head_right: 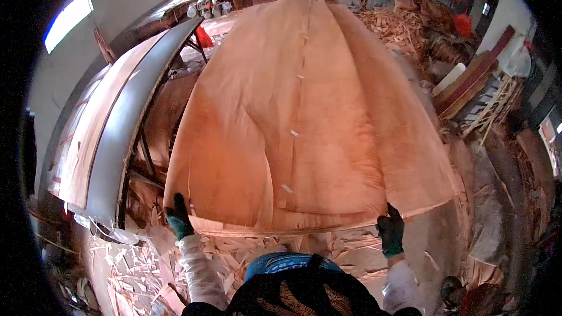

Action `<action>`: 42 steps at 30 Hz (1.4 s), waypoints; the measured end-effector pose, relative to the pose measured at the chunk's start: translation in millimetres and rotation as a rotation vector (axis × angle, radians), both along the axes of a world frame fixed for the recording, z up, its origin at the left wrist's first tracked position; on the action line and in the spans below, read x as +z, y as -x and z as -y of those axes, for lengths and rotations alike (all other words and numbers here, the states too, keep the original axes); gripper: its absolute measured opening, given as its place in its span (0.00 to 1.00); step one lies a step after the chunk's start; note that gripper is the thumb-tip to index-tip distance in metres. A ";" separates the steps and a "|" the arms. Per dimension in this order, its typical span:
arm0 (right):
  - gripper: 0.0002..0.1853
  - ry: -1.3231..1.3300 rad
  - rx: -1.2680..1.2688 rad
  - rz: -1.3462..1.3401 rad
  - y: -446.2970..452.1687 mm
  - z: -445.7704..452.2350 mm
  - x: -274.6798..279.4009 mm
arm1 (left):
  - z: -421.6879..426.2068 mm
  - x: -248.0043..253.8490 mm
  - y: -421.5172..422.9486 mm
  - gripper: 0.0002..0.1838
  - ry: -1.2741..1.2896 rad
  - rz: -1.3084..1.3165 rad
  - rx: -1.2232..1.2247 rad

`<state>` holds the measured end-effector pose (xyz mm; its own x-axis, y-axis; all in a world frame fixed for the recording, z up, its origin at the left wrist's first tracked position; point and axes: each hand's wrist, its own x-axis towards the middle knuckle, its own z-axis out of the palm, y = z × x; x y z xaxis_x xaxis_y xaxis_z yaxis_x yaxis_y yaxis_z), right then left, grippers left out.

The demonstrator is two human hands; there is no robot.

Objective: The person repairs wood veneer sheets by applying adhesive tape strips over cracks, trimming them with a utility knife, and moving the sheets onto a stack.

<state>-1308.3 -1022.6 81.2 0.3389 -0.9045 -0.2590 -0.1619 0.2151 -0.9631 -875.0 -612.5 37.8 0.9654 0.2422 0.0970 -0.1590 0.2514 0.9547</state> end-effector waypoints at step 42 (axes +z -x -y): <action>0.30 0.115 0.002 -0.204 65.4 104.1 -71.0 | -103.1 -285.5 -22.4 0.20 -2.150 0.011 -0.200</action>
<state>-1373.7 -1126.8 10.2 0.2922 -0.9313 -0.2174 -0.3563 0.1049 -0.9285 -852.5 -509.4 -247.6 0.9548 -0.2968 0.0138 -0.2805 -0.9160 -0.2869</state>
